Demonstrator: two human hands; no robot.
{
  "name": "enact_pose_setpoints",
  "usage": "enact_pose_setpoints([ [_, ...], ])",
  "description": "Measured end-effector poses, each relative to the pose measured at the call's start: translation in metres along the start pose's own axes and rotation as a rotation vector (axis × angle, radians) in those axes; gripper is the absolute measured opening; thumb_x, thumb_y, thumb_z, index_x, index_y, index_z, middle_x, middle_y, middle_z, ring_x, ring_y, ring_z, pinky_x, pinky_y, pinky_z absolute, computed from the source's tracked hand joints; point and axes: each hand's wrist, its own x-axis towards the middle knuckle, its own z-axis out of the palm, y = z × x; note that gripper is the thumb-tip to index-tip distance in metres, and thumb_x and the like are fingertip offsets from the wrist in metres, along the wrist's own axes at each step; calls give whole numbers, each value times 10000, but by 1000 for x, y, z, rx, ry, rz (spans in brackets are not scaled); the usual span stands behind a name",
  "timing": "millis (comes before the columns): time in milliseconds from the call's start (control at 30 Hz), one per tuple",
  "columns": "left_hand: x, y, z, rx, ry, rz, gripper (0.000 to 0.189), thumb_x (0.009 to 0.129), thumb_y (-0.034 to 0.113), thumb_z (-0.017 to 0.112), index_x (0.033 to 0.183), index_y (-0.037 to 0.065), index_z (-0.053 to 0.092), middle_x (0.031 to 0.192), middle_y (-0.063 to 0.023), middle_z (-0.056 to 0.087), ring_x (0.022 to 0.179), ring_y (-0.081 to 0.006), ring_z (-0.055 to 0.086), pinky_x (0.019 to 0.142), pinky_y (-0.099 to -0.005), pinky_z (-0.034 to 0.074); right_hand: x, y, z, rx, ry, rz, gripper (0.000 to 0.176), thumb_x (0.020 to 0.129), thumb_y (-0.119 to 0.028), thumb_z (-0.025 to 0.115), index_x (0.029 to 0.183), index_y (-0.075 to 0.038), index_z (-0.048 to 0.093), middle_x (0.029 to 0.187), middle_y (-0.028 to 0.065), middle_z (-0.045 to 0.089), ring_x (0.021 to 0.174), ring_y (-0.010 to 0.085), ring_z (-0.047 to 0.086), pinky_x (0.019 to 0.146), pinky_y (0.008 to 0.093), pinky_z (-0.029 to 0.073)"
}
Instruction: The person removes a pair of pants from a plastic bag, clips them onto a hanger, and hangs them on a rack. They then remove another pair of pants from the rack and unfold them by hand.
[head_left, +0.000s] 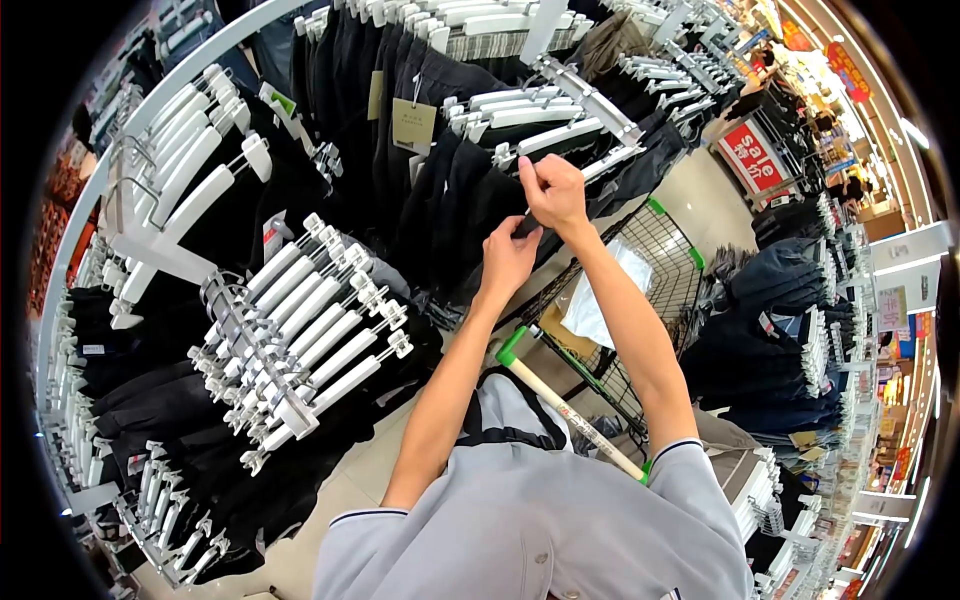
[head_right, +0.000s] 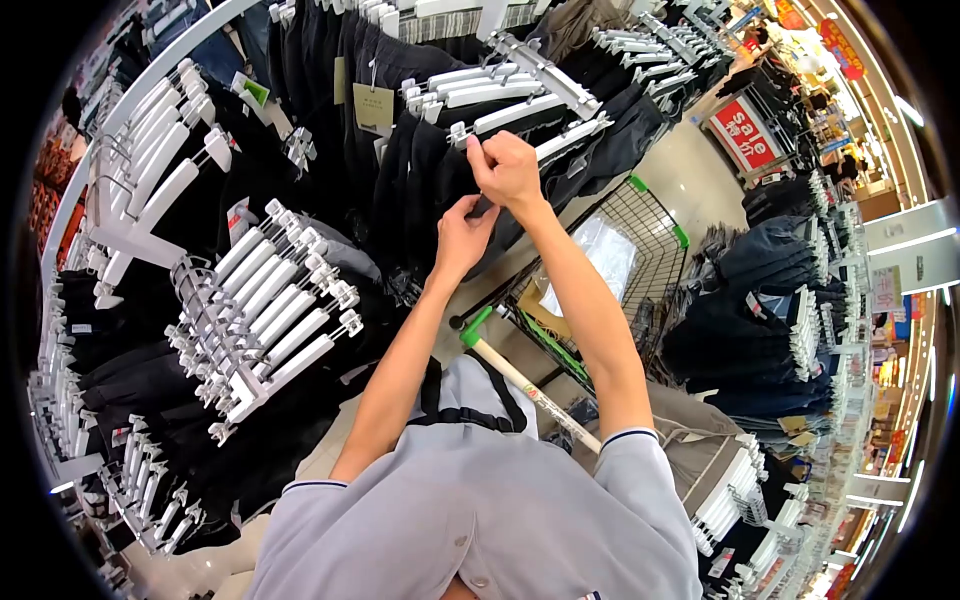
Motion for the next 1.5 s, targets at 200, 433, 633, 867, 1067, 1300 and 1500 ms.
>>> enact_pose_setpoints([
  [200, 4, 9, -5, 70, -30, -33, 295, 952, 193, 737, 1111, -52, 690, 780, -156, 751, 767, -182, 765, 709, -319, 546, 3, -2, 1, 46, -50, 120, 382, 878, -87, 720, 564, -22, 512, 531, 115, 478, 482, 278, 493, 479, 397, 381],
  [433, 8, -7, 2, 22, -50, 10, 252, 986, 150, 704, 1099, -75, 683, 884, -154, 763, 864, -196, 785, 734, -305, 556, 5, -8, -6, 33, -76, 127, 379, 864, -83, 709, 560, -24, 491, 529, 113, 487, 495, 291, 519, 490, 401, 404],
  [633, 6, -19, 4, -23, -98, 20, 245, 1003, 115, 683, 1125, -97, 672, 917, -103, 744, 862, -166, 762, 748, -274, 552, 4, -8, -10, 42, -79, 122, 356, 847, -75, 692, 556, -16, 494, 530, 118, 505, 489, 312, 541, 487, 406, 426],
  [867, 10, -37, -14, -120, -129, -30, 254, 1033, 134, 649, 1117, -104, 676, 955, -87, 735, 878, -174, 754, 774, -280, 594, 13, -16, -17, 149, -65, 219, 360, 852, -91, 676, 562, -8, 480, 521, 140, 488, 470, 315, 523, 479, 411, 395],
  [1067, 13, -26, -8, -102, -139, -4, 248, 1032, 145, 665, 1071, -100, 673, 911, -73, 723, 845, -158, 745, 761, -272, 587, 19, -17, -12, 73, -88, 244, 412, 895, -204, 728, 598, -21, 507, 558, 128, 503, 543, 329, 537, 538, 427, 425],
  [1300, 6, -32, -6, -65, -162, -25, 258, 1034, 179, 669, 1082, -75, 680, 902, -51, 724, 779, -119, 714, 702, -247, 547, 4, -16, -43, 152, 270, 125, 100, 874, -85, 761, 833, -23, 694, 823, 96, 673, 788, 266, 647, 712, 356, 516],
  [1500, 1, -35, -2, -57, -158, -65, 272, 1028, 205, 681, 1068, -64, 690, 872, -43, 732, 744, -103, 698, 692, -251, 537, -44, 85, -67, 245, 561, 752, 315, 1017, -240, 672, 842, 19, 640, 770, 40, 639, 696, 112, 569, 666, 275, 462],
])
